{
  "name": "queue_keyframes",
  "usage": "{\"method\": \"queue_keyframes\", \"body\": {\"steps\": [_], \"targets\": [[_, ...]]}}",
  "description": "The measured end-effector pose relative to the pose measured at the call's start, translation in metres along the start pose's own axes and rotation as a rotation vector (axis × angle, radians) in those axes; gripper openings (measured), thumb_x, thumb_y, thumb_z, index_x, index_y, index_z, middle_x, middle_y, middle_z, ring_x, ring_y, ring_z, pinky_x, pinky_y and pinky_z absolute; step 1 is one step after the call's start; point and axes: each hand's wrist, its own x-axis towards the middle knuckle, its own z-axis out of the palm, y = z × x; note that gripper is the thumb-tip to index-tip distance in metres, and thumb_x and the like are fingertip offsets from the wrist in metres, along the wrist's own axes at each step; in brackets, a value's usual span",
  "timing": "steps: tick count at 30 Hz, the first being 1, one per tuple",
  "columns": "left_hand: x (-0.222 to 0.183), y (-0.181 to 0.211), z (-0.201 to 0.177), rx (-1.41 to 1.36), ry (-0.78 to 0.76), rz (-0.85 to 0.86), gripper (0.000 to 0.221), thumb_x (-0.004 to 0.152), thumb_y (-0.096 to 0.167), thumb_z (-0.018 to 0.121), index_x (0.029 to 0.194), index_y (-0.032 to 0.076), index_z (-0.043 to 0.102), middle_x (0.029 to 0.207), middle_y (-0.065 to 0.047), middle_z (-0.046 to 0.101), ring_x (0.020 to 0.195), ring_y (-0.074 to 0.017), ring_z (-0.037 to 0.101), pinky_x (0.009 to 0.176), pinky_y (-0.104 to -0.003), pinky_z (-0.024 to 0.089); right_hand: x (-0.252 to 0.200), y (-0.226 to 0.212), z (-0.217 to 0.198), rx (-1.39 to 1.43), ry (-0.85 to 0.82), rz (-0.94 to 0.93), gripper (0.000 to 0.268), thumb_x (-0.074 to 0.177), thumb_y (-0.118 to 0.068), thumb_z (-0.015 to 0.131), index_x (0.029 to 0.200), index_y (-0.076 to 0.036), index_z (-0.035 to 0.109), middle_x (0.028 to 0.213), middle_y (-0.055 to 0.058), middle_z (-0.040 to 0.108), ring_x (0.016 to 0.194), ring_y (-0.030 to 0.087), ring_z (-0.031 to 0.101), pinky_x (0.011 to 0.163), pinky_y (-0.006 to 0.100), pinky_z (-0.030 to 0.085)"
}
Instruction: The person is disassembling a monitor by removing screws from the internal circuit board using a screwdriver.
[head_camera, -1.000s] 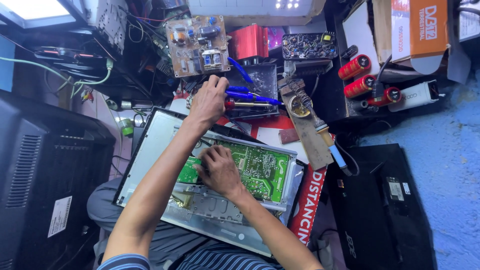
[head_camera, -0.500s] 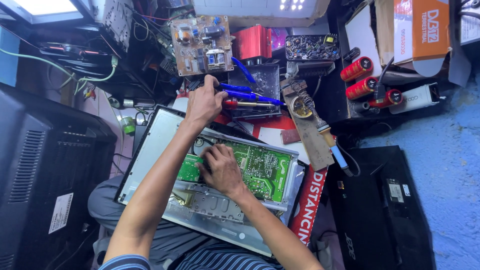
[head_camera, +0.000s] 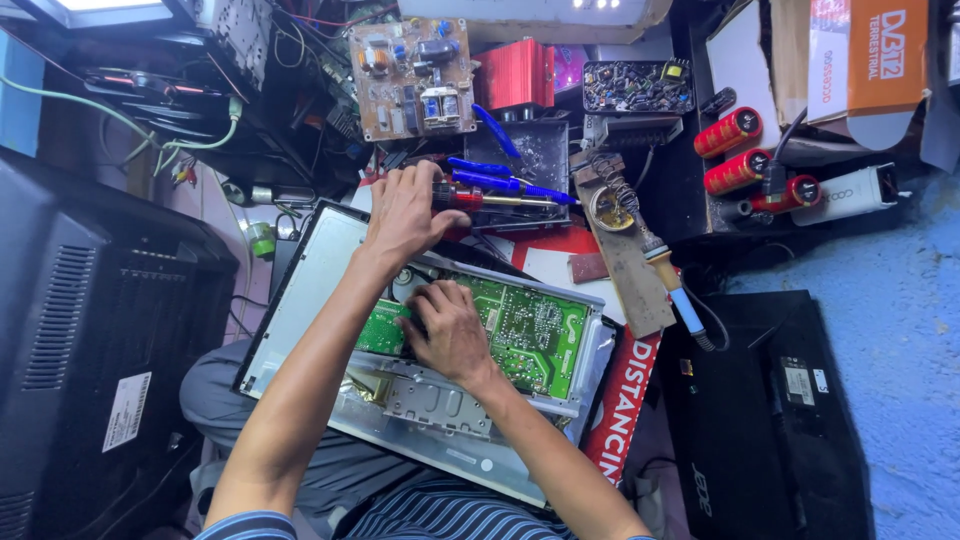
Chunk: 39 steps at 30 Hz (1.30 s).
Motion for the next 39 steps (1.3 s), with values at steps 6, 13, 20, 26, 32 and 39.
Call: {"method": "queue_keyframes", "body": {"steps": [6,13,20,26,32,39], "targets": [[0.002,-0.029,0.012,0.036,-0.022,0.062,0.047,0.090,0.038,0.075,0.129,0.025,0.051,0.110,-0.002,0.063,0.118,-0.0258,0.057,0.107,-0.047,0.035,-0.002,0.000,0.000,-0.012,-0.025,0.001,0.020,0.090,-0.032,0.073,0.097,-0.013,0.069,0.099,0.003,0.066,0.106,0.024,0.061,0.095,0.038,0.045],[-0.044,-0.021,-0.034,-0.323,0.147,0.064,0.042,0.091,0.036,0.077,0.127,0.025,0.059,0.107,-0.007,0.064,0.108,-0.0318,0.063,0.097,-0.044,0.050,-0.008,0.002,0.007,-0.003,-0.071,0.020,0.022,0.090,-0.033,0.072,0.099,-0.013,0.069,0.101,0.005,0.067,0.107,0.026,0.061,0.094,0.040,0.045],[-0.121,-0.012,-0.109,-0.836,0.503,-0.093,0.048,0.081,0.013,0.093,0.118,0.002,0.065,0.107,-0.015,0.065,0.095,-0.0249,0.072,0.084,-0.031,0.060,-0.007,0.002,0.007,-0.031,-0.127,0.042,0.034,0.089,-0.035,0.072,0.119,-0.019,0.065,0.106,0.000,0.067,0.110,0.021,0.060,0.098,0.038,0.042],[-0.191,-0.011,-0.137,-0.965,0.642,-0.186,0.041,0.095,0.005,0.076,0.124,-0.003,0.047,0.106,-0.019,0.065,0.092,-0.0199,0.070,0.078,-0.028,0.060,-0.007,-0.001,0.008,-0.087,-0.138,-0.032,0.038,0.098,-0.040,0.062,0.131,-0.023,0.061,0.110,0.000,0.066,0.112,0.022,0.060,0.101,0.040,0.042],[-0.238,-0.017,-0.127,-0.762,0.732,-0.210,0.041,0.096,0.013,0.078,0.120,-0.005,0.050,0.106,-0.020,0.060,0.088,-0.0230,0.069,0.070,-0.029,0.060,-0.005,-0.007,0.015,-0.035,-0.135,-0.099,0.033,0.101,-0.028,0.054,0.133,-0.022,0.063,0.119,0.006,0.061,0.114,0.026,0.057,0.103,0.044,0.040],[-0.247,0.003,-0.140,-0.662,0.728,-0.149,0.038,0.097,0.012,0.076,0.116,-0.005,0.049,0.112,-0.022,0.062,0.093,-0.0315,0.072,0.078,-0.034,0.061,0.008,-0.016,0.036,0.199,-0.173,-0.114,0.032,0.095,-0.021,0.065,0.126,-0.018,0.067,0.118,0.005,0.061,0.116,0.029,0.058,0.102,0.043,0.046]]}}
